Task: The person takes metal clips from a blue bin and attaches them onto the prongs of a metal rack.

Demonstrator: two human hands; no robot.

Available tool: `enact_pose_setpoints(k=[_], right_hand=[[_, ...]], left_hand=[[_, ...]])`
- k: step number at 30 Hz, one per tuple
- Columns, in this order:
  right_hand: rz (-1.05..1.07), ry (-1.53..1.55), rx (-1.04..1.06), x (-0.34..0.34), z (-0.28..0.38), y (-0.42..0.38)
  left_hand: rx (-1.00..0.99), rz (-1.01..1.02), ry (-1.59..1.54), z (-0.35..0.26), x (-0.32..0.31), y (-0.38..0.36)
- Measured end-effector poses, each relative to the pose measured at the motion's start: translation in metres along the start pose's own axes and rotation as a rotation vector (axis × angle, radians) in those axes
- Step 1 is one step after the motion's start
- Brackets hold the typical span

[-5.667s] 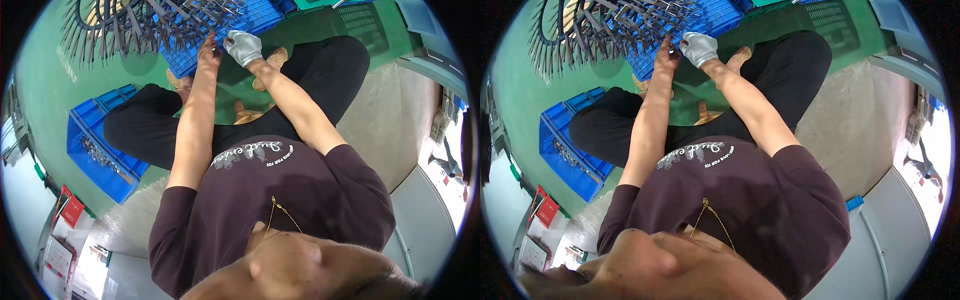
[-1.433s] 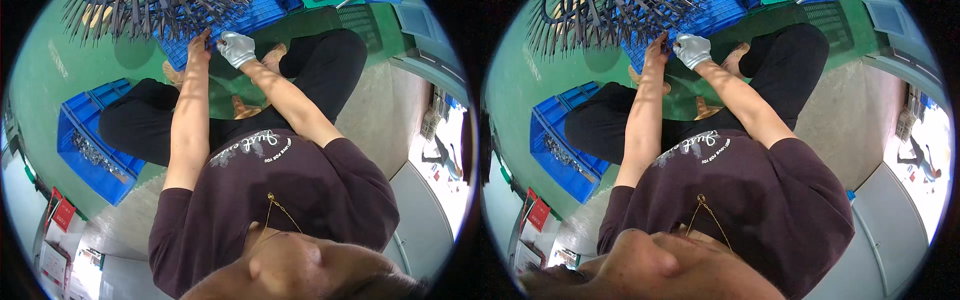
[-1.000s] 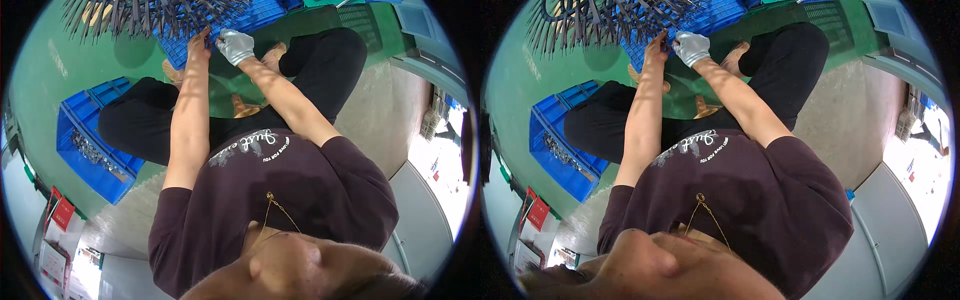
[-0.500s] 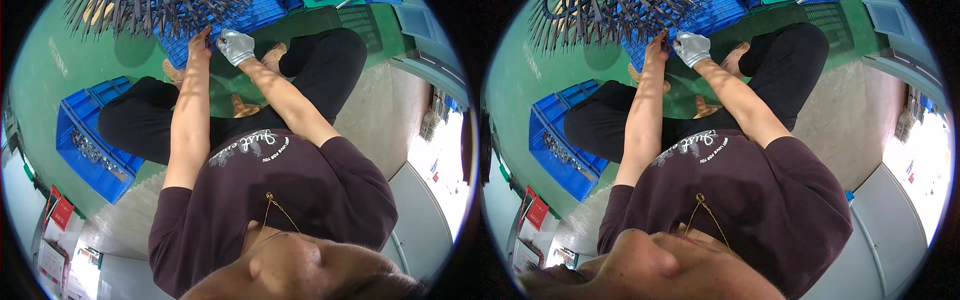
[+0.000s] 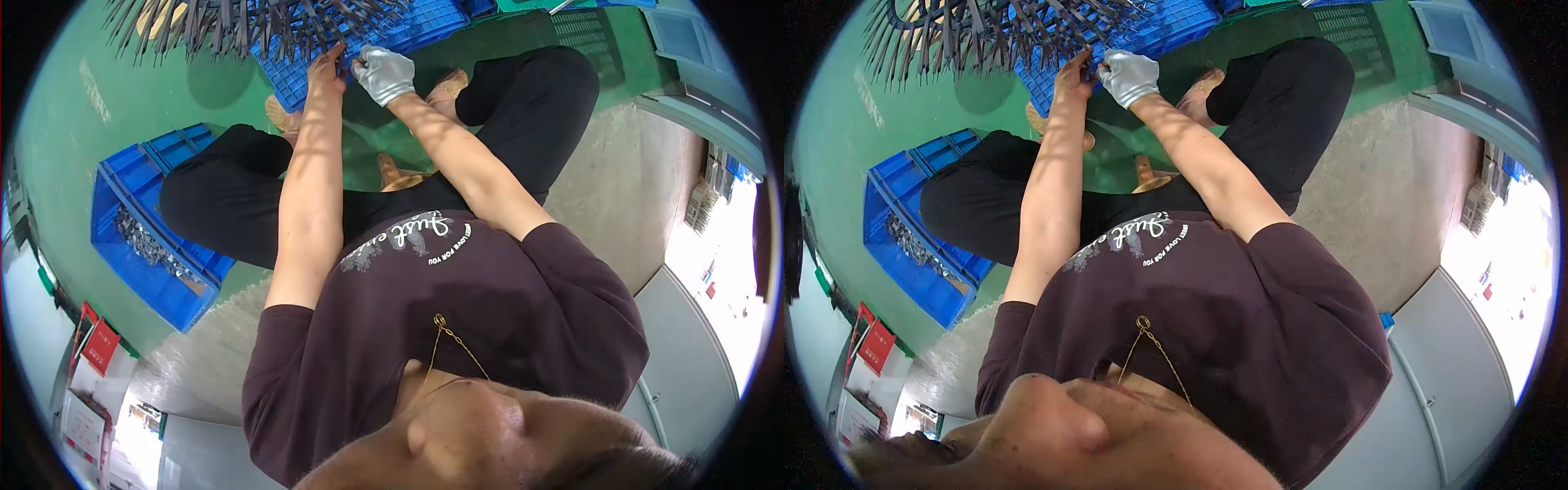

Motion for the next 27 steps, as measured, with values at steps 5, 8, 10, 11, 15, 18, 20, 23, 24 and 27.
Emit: enact_pose_setpoints(k=[5, 8, 10, 11, 15, 18, 20, 23, 24, 27], right_hand=[[0.005, -0.008, -0.013, -0.001, 0.001, 0.000], [0.003, 0.013, -0.011, -0.002, 0.000, 0.001], [0.000, 0.013, -0.009, -0.001, 0.000, 0.001], [-0.001, 0.014, -0.009, 0.000, 0.000, 0.001], [0.035, 0.025, -0.027, 0.004, 0.001, 0.001], [0.085, -0.015, -0.053, 0.013, 0.002, 0.000], [0.176, -0.072, -0.075, 0.029, 0.003, -0.009], [0.310, 0.017, -0.100, 0.049, 0.007, -0.023], [0.354, 0.120, -0.082, 0.064, 0.010, -0.026], [0.377, 0.174, 0.013, 0.079, 0.011, -0.027]], left_hand=[[0.004, 0.026, -0.028, 0.008, 0.006, 0.013], [-0.003, 0.029, -0.025, 0.006, 0.004, 0.010], [-0.005, 0.031, -0.014, 0.004, 0.003, 0.007], [-0.002, 0.031, -0.008, 0.003, 0.002, 0.005], [-0.010, 0.005, 0.026, 0.001, 0.006, -0.002], [0.051, 0.009, 0.032, -0.008, 0.011, -0.030], [0.154, -0.057, -0.136, -0.008, 0.023, -0.058], [0.172, -0.012, -0.303, -0.010, 0.022, -0.089], [0.156, 0.003, -0.323, -0.015, 0.014, -0.102], [0.085, 0.065, -0.302, -0.021, 0.004, -0.110]])
Point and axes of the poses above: each hand's wrist, its own y-axis towards the middle knuckle, its own x-axis out of the back of the hand, z = x × y, the point moved 1 cm from there along y, towards the middle knuckle, and after that the axes turned 11 degrees about -x, right-handed, at the moved point
